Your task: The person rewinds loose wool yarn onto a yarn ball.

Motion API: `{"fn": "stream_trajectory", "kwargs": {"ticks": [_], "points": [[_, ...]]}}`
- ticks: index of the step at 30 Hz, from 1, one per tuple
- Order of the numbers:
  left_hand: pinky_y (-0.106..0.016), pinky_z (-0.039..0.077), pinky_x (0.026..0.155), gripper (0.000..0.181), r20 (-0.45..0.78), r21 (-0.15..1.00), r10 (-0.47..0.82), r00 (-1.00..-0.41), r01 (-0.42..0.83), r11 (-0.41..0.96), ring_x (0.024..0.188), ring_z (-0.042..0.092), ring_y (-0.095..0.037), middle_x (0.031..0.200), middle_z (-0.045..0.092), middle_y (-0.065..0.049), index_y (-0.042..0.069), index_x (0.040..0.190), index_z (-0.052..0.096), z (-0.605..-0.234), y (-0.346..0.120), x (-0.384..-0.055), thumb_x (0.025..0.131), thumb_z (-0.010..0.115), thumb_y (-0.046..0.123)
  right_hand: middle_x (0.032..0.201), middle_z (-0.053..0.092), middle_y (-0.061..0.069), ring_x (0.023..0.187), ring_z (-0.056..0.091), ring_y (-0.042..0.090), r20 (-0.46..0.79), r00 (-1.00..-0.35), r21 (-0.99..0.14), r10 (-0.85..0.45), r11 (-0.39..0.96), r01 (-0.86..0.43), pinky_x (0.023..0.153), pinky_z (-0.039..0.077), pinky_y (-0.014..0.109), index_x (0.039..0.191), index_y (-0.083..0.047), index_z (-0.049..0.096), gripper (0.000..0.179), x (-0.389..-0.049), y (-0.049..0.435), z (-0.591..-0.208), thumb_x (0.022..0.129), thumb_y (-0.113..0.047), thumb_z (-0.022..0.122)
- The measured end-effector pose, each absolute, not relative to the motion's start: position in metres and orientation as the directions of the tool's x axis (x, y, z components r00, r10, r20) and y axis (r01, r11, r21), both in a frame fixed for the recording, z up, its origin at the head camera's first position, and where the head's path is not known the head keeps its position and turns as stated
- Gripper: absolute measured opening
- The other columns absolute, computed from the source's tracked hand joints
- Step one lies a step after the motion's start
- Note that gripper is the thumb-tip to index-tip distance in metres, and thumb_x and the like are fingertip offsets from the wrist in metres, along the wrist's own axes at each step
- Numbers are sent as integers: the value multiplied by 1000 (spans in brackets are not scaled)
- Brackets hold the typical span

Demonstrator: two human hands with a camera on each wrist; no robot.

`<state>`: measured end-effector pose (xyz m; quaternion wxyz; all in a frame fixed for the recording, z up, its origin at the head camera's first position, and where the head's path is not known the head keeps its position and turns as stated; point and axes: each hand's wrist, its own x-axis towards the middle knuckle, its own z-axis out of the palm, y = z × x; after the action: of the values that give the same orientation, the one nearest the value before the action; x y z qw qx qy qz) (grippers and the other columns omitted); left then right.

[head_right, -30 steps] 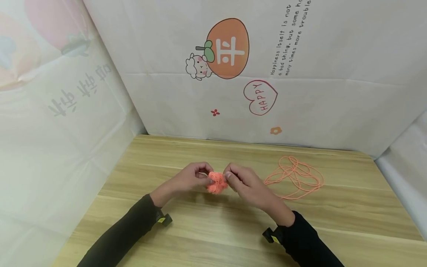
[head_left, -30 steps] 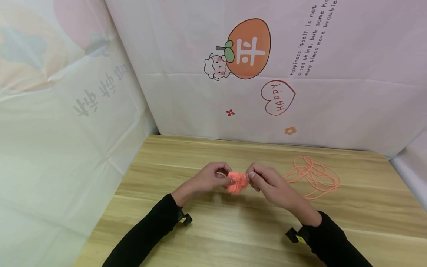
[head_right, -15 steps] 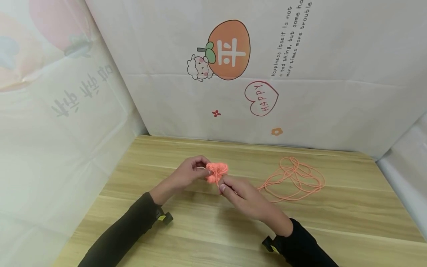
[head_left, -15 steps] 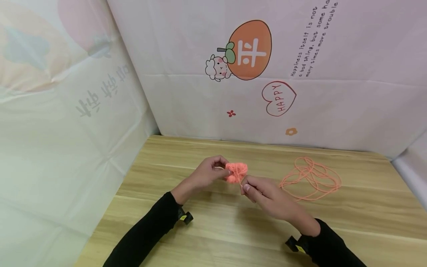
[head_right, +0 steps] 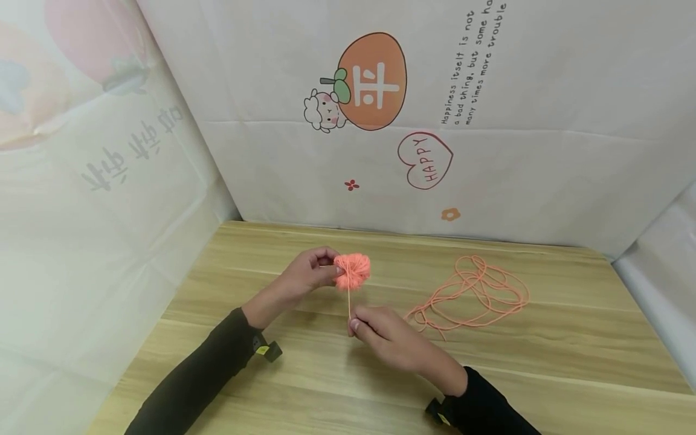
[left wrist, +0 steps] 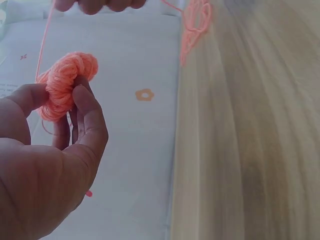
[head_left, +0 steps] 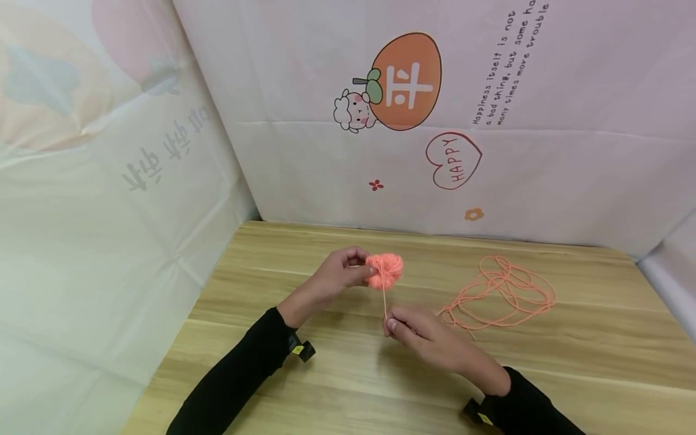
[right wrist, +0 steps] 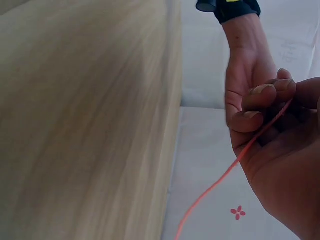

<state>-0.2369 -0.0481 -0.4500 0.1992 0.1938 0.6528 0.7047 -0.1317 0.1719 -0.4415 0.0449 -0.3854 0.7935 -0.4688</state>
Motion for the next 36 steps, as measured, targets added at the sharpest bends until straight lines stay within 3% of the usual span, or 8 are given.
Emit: {"fn": "stream_trajectory", "kwargs": {"ticks": [10,16,21,26,32,36], "points": [[-36,55,82,28,38,957,654,-756,-161,-242,94,63,-22,108,62,-14,-5,116,55,-438,-44,-231,94,64,9,70,49,-4,60,45,6,220,-734,-800,-643,312,-513,52,43,25,95,-22,57,23,-145,177,-468,108,-20,38],[-32,55,79,25,69,948,708,-703,-175,-266,91,62,-20,107,61,-12,-5,117,54,-433,-43,-223,95,60,7,68,46,-6,59,43,7,183,-779,-787,-600,386,-482,53,42,26,94,-14,60,30,-155,184,-473,108,-25,36],[-32,55,79,25,78,952,738,-670,-170,-254,93,61,-20,110,60,-13,-5,117,53,-432,-41,-218,96,60,6,66,44,-3,54,38,8,161,-790,-812,-591,376,-446,50,40,27,100,-9,60,31,-165,190,-476,108,-26,35],[-32,55,79,27,58,965,768,-637,-161,-207,94,61,-20,109,60,-12,-5,117,52,-432,-42,-212,96,61,9,69,50,2,54,44,13,183,-782,-846,-595,309,-434,51,44,28,114,-18,58,22,-174,196,-477,108,-21,38],[-33,56,80,28,62,982,815,-576,-110,-153,94,62,-20,105,62,-13,-7,117,53,-432,-42,-204,95,60,8,79,57,2,65,53,17,234,-775,-858,-587,250,-448,55,48,32,106,-16,59,16,-185,199,-477,106,-19,44],[-37,56,81,26,27,989,821,-570,-104,-105,93,62,-20,103,63,-13,-5,115,55,-436,-43,-199,94,62,9,77,56,3,59,49,15,203,-800,-872,-564,267,-410,49,45,29,99,-13,57,19,-189,200,-470,107,-21,41]]}}
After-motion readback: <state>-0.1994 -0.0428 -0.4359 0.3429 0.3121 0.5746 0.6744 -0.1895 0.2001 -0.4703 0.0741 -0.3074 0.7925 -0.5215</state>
